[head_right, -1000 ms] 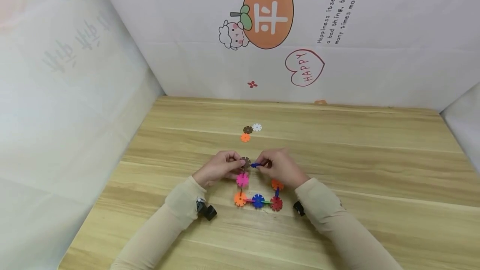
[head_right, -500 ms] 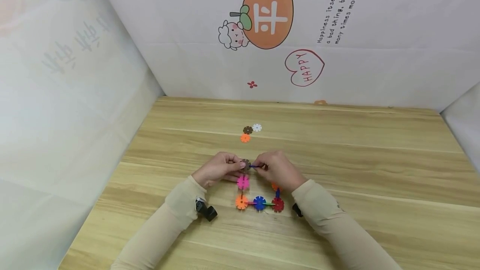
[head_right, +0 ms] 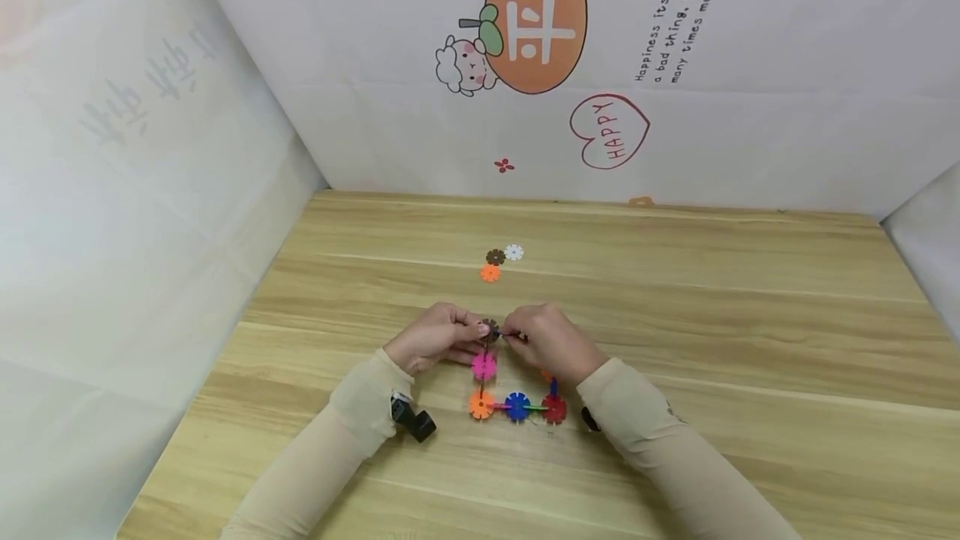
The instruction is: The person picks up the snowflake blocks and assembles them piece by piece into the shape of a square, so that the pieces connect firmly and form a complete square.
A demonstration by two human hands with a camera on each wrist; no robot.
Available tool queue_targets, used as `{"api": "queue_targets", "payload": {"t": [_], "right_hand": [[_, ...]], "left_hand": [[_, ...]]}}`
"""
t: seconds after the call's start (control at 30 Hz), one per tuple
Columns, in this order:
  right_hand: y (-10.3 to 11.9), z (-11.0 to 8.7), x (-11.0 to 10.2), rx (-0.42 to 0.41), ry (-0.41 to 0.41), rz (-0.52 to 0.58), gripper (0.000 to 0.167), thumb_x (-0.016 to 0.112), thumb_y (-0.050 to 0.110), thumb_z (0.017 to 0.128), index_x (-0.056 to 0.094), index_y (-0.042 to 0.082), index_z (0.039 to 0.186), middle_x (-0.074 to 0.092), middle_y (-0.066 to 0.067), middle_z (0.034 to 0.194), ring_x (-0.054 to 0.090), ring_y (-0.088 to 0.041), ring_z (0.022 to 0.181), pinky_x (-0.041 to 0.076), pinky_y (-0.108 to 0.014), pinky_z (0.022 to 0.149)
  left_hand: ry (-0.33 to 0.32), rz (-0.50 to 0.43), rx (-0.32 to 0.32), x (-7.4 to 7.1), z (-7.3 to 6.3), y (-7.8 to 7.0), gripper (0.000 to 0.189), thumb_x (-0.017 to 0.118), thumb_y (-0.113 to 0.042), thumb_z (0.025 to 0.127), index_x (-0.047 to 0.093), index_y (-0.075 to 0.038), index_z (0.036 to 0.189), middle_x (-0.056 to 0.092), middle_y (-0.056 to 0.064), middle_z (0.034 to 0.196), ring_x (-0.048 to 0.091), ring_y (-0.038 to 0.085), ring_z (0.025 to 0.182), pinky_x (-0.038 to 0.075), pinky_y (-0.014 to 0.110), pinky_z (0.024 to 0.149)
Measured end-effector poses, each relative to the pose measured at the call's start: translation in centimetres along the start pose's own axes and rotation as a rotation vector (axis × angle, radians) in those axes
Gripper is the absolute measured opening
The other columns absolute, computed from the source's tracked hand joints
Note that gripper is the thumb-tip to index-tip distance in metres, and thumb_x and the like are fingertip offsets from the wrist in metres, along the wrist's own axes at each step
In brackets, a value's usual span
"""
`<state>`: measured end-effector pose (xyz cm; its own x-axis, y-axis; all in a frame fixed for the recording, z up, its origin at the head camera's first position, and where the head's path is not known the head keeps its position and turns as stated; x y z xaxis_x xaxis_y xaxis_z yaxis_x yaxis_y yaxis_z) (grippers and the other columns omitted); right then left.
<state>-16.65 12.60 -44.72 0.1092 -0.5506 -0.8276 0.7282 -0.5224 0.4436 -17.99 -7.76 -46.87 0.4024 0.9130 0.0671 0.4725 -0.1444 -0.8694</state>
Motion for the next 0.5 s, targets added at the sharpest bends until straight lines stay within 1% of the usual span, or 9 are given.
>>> {"api": "queue_targets", "payload": {"t": [0.1, 0.2, 0.27, 0.33, 0.4, 0.5], "right_hand": [[0.2, 0.3, -0.1, 0.013, -0.002, -0.007, 0.011, 0.076, -0.002, 0.082, 0.075, 0.005, 0.090, 0.076, -0.004, 0.086, 0.070, -0.009, 0.072, 0.058, -0.019, 0.064], [0.2, 0.6, -0.1, 0.038, 0.012, 0.012, 0.012, 0.077, -0.001, 0.082, 0.074, 0.006, 0.091, 0.075, -0.004, 0.087, 0.070, -0.010, 0.074, 0.058, -0.018, 0.065], [0.0, 0.8, -0.1, 0.053, 0.044, 0.041, 0.015, 0.077, 0.000, 0.082, 0.073, 0.007, 0.095, 0.075, -0.004, 0.090, 0.071, -0.011, 0.077, 0.058, -0.018, 0.067], [-0.4, 0.9, -0.2, 0.082, 0.101, 0.083, 0.019, 0.077, 0.003, 0.082, 0.072, 0.008, 0.100, 0.075, -0.003, 0.094, 0.071, -0.012, 0.082, 0.059, -0.019, 0.071], [-1.1, 0.9, -0.3, 0.117, 0.161, 0.137, 0.024, 0.076, 0.003, 0.083, 0.070, 0.006, 0.106, 0.074, -0.004, 0.099, 0.071, -0.014, 0.087, 0.060, -0.024, 0.075], [-2.3, 1.0, -0.8, 0.210, 0.228, 0.182, 0.027, 0.073, 0.006, 0.087, 0.068, 0.002, 0.113, 0.072, -0.007, 0.104, 0.069, -0.020, 0.094, 0.060, -0.032, 0.081]], "left_hand": [[-0.016, 0.014, 0.017, -0.2, -0.1, -0.3, 0.012, 0.067, -0.008, 0.092, 0.068, 0.003, 0.098, 0.073, 0.014, 0.103, 0.073, 0.021, 0.083, 0.062, 0.037, 0.078], [-0.020, 0.051, 0.030, -0.4, -0.2, -0.4, 0.011, 0.067, -0.010, 0.092, 0.067, 0.001, 0.095, 0.072, 0.014, 0.101, 0.073, 0.021, 0.083, 0.062, 0.036, 0.077], [-0.014, 0.080, 0.030, -0.6, -0.2, -0.3, 0.011, 0.067, -0.012, 0.093, 0.066, -0.001, 0.095, 0.072, 0.013, 0.100, 0.073, 0.020, 0.083, 0.062, 0.035, 0.077], [-0.010, 0.108, 0.029, -0.7, -0.3, -0.2, 0.012, 0.067, -0.014, 0.093, 0.065, -0.002, 0.097, 0.072, 0.012, 0.100, 0.072, 0.020, 0.084, 0.062, 0.035, 0.077], [-0.007, 0.116, 0.021, -0.8, -0.4, -0.1, 0.014, 0.067, -0.016, 0.093, 0.065, -0.003, 0.099, 0.072, 0.011, 0.101, 0.072, 0.020, 0.086, 0.062, 0.035, 0.078], [-0.025, 0.129, 0.018, -1.0, -0.6, -0.1, 0.017, 0.066, -0.018, 0.094, 0.065, -0.004, 0.104, 0.073, 0.010, 0.103, 0.072, 0.019, 0.087, 0.062, 0.035, 0.078]]}}
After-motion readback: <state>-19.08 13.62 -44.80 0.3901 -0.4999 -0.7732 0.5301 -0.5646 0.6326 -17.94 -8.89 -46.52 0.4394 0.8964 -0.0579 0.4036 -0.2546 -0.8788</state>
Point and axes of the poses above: each hand's wrist, its own z-axis towards the middle knuckle, its own x-axis out of the palm, y = z × x, the point moved 1 cm from there along z, towards the middle knuckle
